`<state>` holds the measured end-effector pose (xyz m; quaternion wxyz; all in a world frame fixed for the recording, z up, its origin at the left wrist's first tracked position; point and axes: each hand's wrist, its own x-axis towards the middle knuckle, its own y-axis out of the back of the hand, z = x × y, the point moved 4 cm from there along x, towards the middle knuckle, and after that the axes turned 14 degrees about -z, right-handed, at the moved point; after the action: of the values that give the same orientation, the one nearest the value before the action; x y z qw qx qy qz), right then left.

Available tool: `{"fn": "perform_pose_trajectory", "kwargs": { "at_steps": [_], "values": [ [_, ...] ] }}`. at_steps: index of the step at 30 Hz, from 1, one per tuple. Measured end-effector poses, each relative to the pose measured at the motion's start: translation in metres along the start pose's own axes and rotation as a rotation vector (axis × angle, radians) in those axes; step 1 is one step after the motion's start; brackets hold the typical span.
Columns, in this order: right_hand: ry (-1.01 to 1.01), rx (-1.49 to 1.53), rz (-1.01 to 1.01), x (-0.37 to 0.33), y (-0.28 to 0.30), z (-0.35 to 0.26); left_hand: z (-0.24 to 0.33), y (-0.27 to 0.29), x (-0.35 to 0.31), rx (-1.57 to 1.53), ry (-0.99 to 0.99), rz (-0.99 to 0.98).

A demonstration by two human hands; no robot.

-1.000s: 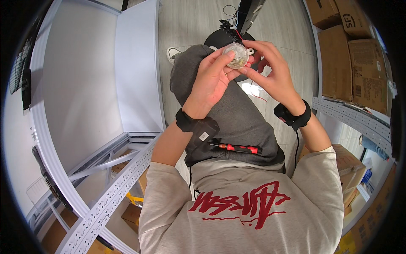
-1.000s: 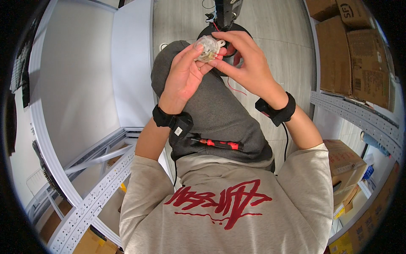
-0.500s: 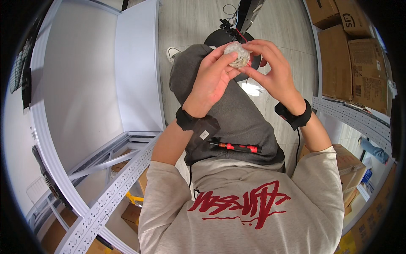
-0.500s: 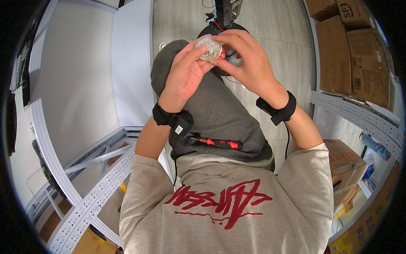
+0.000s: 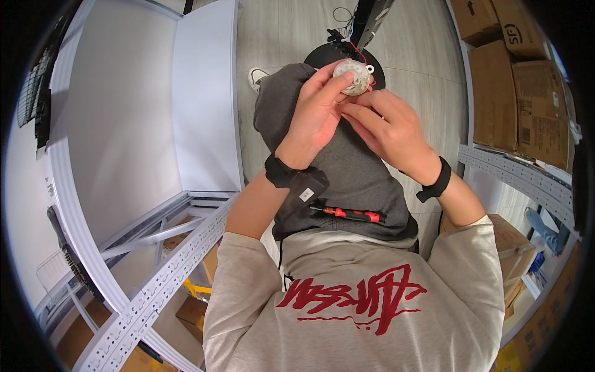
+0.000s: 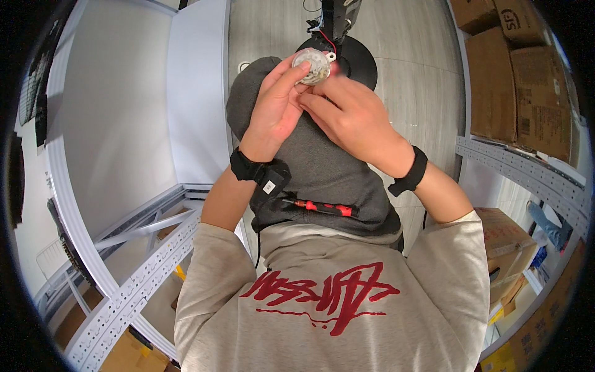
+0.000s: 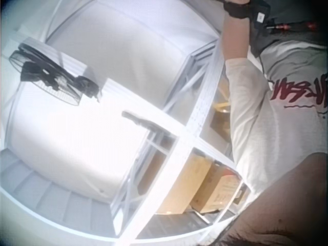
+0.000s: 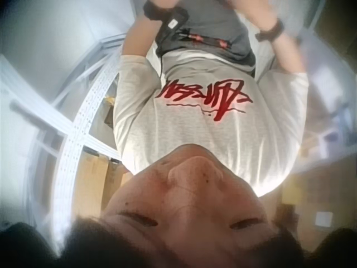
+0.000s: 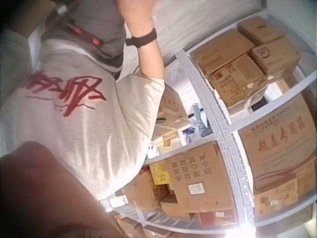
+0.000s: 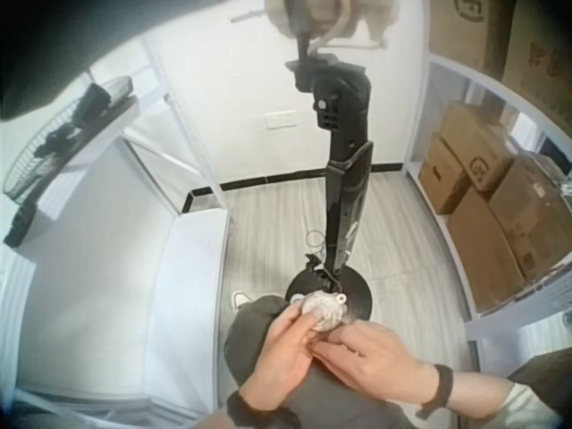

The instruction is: The person holds a small white electronic component with red wires and manipulates it with both hands. They then pick up a clear plastic cover and attach it to the component, pressing it into place.

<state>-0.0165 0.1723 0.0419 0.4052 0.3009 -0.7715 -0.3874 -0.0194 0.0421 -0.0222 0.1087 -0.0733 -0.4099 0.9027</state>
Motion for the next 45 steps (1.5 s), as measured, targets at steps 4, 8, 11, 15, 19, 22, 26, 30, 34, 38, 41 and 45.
{"fn": "perform_pose_trajectory", "kwargs": {
  "at_steps": [4,8,11,15,19,22,26,30,34,38,41,45],
  "values": [
    [0.0,-0.145,-0.047,0.002,-0.009,0.001,-0.004,0.002,0.001,0.02,-0.011,0.03],
    [-0.006,-0.243,-0.105,0.006,-0.01,-0.006,-0.003,0.003,0.0,0.046,-0.017,0.047],
    [-0.019,-0.277,-0.117,0.008,-0.011,-0.009,-0.002,0.002,-0.001,0.062,-0.018,0.049],
    [-0.059,-0.28,-0.146,0.006,-0.018,-0.007,-0.003,0.001,-0.001,0.056,-0.034,0.059],
    [-0.062,-0.264,-0.132,0.005,-0.02,-0.005,-0.002,0.0,-0.001,0.048,-0.037,0.053],
    [-0.054,-0.124,-0.08,0.003,-0.014,-0.003,-0.005,0.002,-0.002,0.052,-0.044,0.035],
    [-0.236,0.162,-0.013,-0.001,0.006,0.01,-0.003,-0.001,-0.003,0.065,-0.034,0.038],
    [-0.423,0.327,0.038,0.003,0.026,0.03,-0.003,-0.004,-0.004,0.113,-0.058,0.015],
    [-0.422,0.302,0.048,0.01,0.028,0.038,-0.003,-0.008,-0.006,0.179,-0.085,-0.006],
    [-0.374,0.266,0.038,0.012,0.022,0.04,-0.003,-0.008,-0.006,0.186,-0.116,-0.02],
    [-0.332,0.202,0.042,0.013,0.02,0.04,-0.005,-0.006,-0.005,0.23,-0.124,-0.035],
    [-0.273,0.121,0.069,0.011,0.018,0.038,-0.003,-0.009,-0.006,0.288,-0.133,-0.027]
  ]
}}
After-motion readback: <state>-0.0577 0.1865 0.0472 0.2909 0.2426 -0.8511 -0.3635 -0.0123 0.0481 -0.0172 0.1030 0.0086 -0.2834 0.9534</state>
